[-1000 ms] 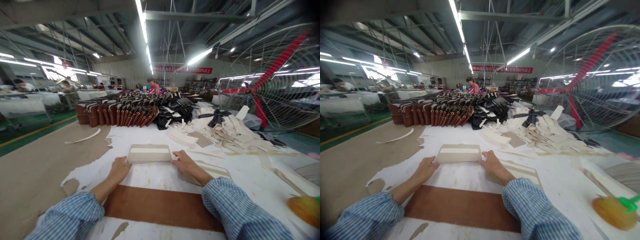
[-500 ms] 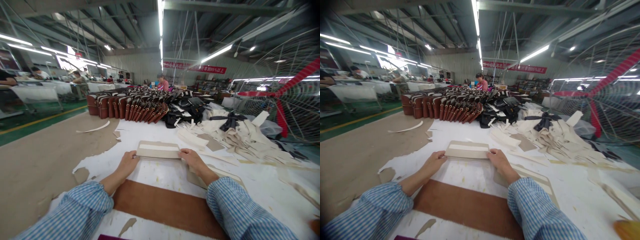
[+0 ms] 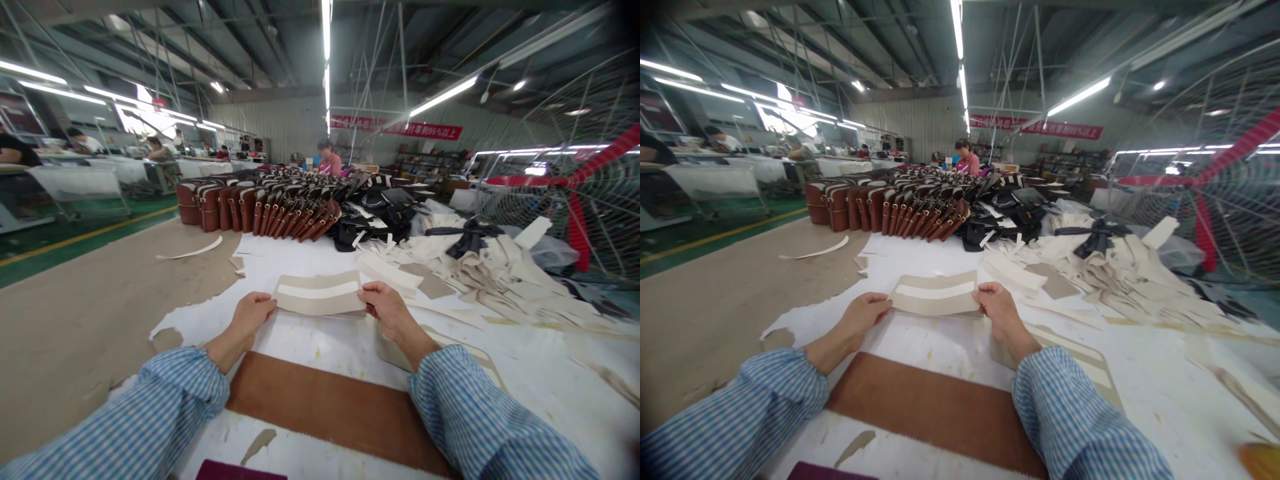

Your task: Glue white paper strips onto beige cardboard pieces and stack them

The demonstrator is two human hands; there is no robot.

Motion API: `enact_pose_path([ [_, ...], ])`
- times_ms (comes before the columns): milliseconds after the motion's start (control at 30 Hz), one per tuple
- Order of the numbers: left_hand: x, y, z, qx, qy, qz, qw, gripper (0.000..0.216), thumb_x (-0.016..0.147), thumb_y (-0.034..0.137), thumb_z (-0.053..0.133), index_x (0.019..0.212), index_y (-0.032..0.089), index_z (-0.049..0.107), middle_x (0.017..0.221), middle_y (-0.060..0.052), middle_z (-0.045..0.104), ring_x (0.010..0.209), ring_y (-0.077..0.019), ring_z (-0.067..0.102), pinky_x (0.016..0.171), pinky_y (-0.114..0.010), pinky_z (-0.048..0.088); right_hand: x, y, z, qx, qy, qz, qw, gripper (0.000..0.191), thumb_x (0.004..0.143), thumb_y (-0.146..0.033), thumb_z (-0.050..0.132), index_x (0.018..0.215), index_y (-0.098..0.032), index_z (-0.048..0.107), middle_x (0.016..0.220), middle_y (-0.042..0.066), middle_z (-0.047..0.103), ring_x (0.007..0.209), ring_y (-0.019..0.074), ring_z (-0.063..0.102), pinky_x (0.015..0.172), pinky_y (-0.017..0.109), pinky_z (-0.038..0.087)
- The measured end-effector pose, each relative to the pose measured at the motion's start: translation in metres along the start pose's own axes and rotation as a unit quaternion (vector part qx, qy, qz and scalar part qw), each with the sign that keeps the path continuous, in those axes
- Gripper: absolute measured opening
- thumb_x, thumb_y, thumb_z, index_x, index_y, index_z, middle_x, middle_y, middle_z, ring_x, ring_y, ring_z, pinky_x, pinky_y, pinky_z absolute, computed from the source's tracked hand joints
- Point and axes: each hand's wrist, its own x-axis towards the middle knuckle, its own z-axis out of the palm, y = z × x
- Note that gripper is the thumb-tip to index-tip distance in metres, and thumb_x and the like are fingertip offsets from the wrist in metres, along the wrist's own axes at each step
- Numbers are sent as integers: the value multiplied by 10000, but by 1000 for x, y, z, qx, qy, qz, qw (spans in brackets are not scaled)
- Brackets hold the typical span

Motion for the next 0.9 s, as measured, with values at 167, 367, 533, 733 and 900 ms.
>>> enact_pose_path([
  [167,-50,17,-27,-50,-28,41,998,210,914,292,723,1068,167,654,851,18,690,777,-146,670,727,-285,542,-62,-18,-30,66,11,-38,997,432,646,-346,884,933,-232,580,750,-67,609,605,100,553,544,226,465],
  [367,-162,-16,-56,-15,-104,73,992,313,776,442,699,1003,226,700,687,51,655,613,-154,565,605,-271,433,-169,16,-91,-17,-7,-1,1000,462,688,-481,861,1013,-263,616,779,-23,692,583,136,591,478,241,459],
  [533,-218,-67,-49,150,-135,133,970,246,877,419,537,830,276,731,744,11,717,713,-222,669,665,-325,489,-218,77,-121,-159,-85,44,983,356,790,-544,754,985,-251,706,849,45,764,742,226,709,618,320,568],
  [733,-231,-72,-42,243,-120,196,942,244,927,298,470,834,288,695,823,16,735,776,-208,702,709,-319,508,-236,94,-114,-289,-3,26,957,379,823,-555,622,1035,-249,696,791,13,723,741,218,684,670,324,530],
  [900,-226,-74,-45,301,-108,237,917,246,954,289,449,883,276,684,833,15,737,762,-197,719,691,-311,540,-237,80,-100,-352,-28,-3,936,335,848,-540,557,978,-260,687,705,-5,667,654,214,643,641,342,493],
])
